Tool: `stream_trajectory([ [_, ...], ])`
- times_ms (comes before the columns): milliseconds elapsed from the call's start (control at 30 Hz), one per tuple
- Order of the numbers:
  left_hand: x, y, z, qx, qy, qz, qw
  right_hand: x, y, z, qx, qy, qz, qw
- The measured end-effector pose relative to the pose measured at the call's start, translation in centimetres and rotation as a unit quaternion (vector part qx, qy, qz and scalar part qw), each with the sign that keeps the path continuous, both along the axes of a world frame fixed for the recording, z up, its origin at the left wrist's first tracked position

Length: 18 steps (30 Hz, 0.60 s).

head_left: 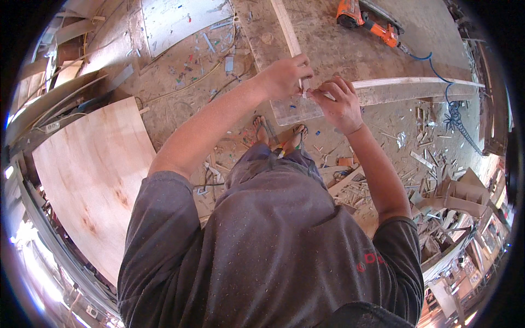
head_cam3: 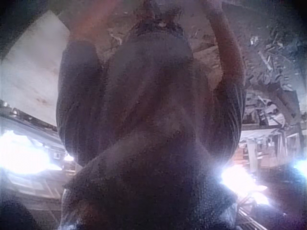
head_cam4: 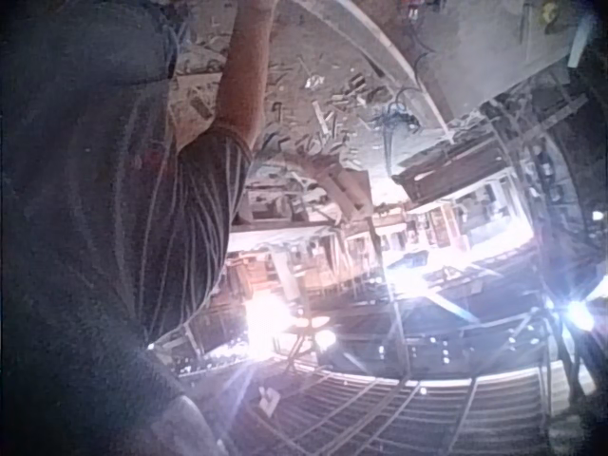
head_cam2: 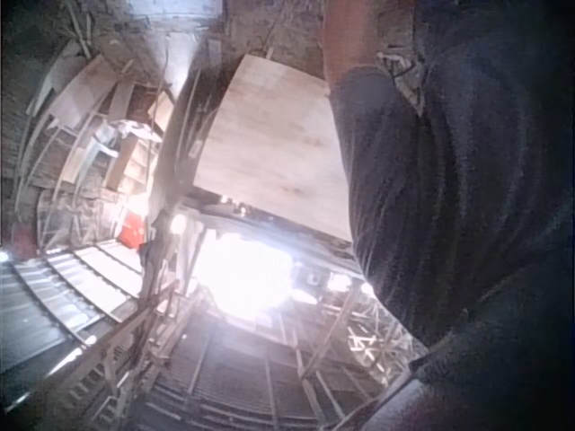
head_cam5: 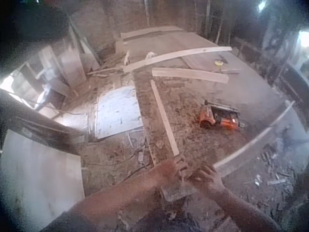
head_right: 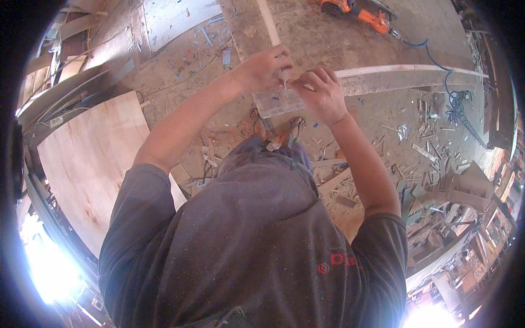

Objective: The person measures and marks wooden strips, then assembles them into a rectangular frame using a nail gun. They add internal supports and place a large plywood sheet on top of the frame.

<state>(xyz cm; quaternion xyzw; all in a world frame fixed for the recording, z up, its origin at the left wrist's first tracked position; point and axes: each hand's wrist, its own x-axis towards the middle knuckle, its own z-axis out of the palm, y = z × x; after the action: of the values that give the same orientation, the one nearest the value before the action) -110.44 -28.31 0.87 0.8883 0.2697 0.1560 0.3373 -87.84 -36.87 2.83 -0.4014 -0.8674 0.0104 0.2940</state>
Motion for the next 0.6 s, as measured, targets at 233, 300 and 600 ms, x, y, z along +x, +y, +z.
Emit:
stream_trajectory([
  [233, 0.12, 0.69, -0.46, 0.061, 0.020, -0.038, 0.997, 0.11, -0.16, -0.20, -0.005, -0.006, -0.007, 1.000],
  [300, -0.02, 0.71, -0.50, 0.062, 0.033, -0.039, 0.997, 0.14, -0.18, -0.35, -0.008, -0.008, -0.010, 1.000],
  [600, -0.09, 0.81, -0.68, 0.070, 0.026, -0.041, 0.996, -0.03, -0.16, -0.28, -0.003, 0.005, -0.006, 1.000],
])
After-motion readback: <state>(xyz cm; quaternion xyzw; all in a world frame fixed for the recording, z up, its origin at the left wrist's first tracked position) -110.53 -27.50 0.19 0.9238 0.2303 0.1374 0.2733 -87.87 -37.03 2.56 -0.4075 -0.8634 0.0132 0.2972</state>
